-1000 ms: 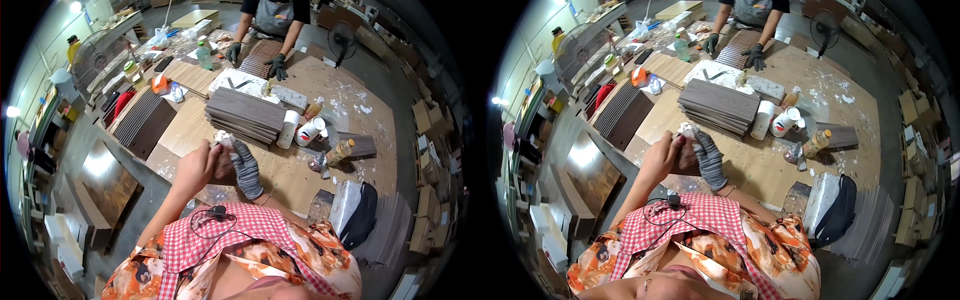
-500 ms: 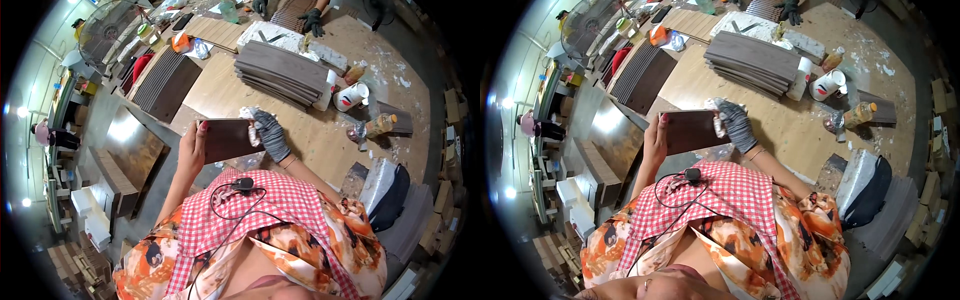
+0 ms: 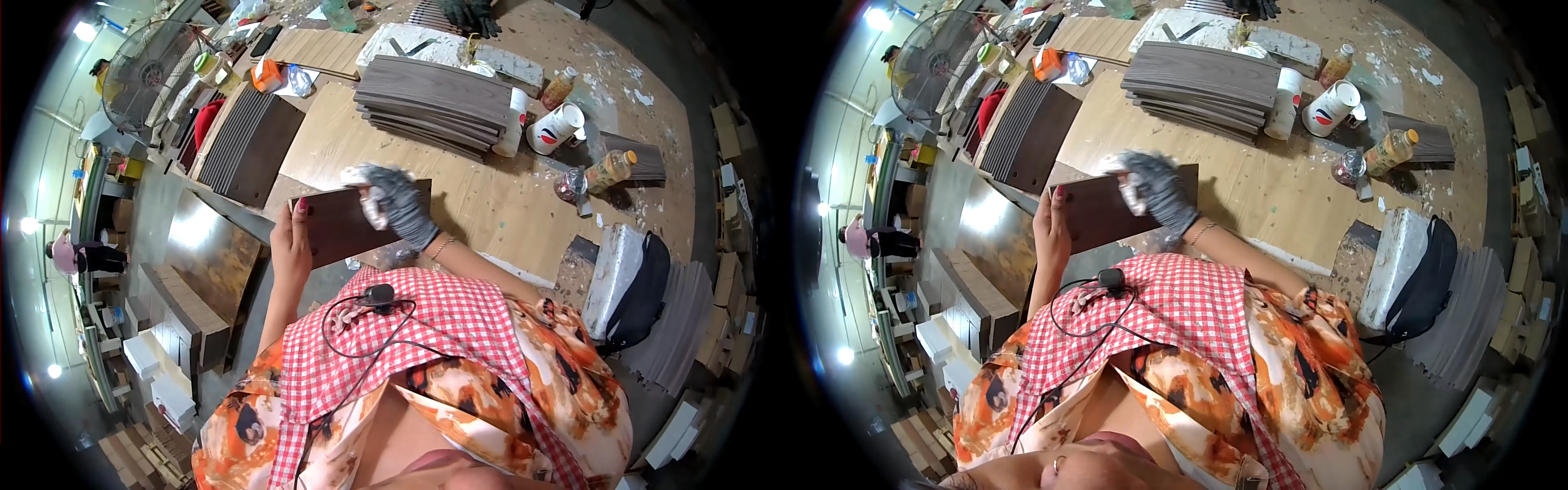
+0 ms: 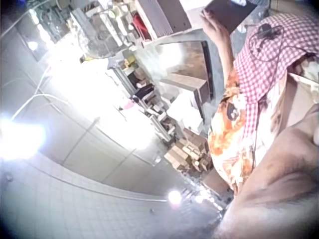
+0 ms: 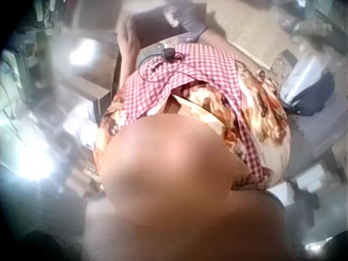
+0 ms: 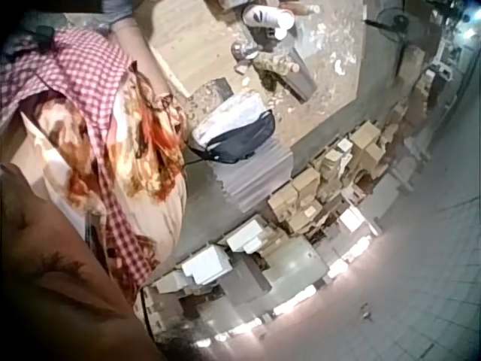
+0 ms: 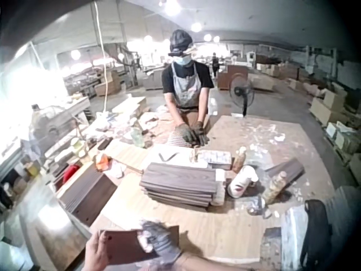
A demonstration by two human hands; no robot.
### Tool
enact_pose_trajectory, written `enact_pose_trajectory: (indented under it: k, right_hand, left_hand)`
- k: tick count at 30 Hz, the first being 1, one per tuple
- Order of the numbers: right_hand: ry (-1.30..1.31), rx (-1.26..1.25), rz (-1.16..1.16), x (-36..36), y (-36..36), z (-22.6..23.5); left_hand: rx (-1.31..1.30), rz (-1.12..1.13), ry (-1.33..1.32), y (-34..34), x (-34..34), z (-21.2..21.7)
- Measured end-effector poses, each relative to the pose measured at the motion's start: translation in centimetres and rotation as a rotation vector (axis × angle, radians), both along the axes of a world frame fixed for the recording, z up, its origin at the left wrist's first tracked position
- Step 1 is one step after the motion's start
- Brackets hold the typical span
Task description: The person picks up wood planks one at a time, wipes them with a cloth, and places them onto stacks on a workbench.
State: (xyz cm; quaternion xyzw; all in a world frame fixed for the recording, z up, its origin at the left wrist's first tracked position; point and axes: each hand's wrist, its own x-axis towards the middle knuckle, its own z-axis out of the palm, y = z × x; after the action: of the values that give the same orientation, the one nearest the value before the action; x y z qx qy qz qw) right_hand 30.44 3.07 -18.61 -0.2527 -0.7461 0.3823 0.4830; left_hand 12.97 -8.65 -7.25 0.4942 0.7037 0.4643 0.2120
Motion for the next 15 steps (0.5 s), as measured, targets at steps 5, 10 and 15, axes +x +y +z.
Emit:
enact_pose_trajectory:
  k: [5,10,15]
  right_hand:
    - [-0.141,-0.090,-0.101,5.9,3.7,-8.0]
    - [0.125,-0.496,-0.190,10.9,4.3,-10.3]
    - [-0.306,-0.523,-0.239,18.6,6.2,-10.1]
  left_hand:
    - [0.044,0.023,-0.133,-1.7,-1.2,-1.1]
    - [-0.070,0.108,-0.476,-1.0,-2.9,-2.5]
    - [-0.202,0.173,-0.990,0.5,-2.2,-5.4]
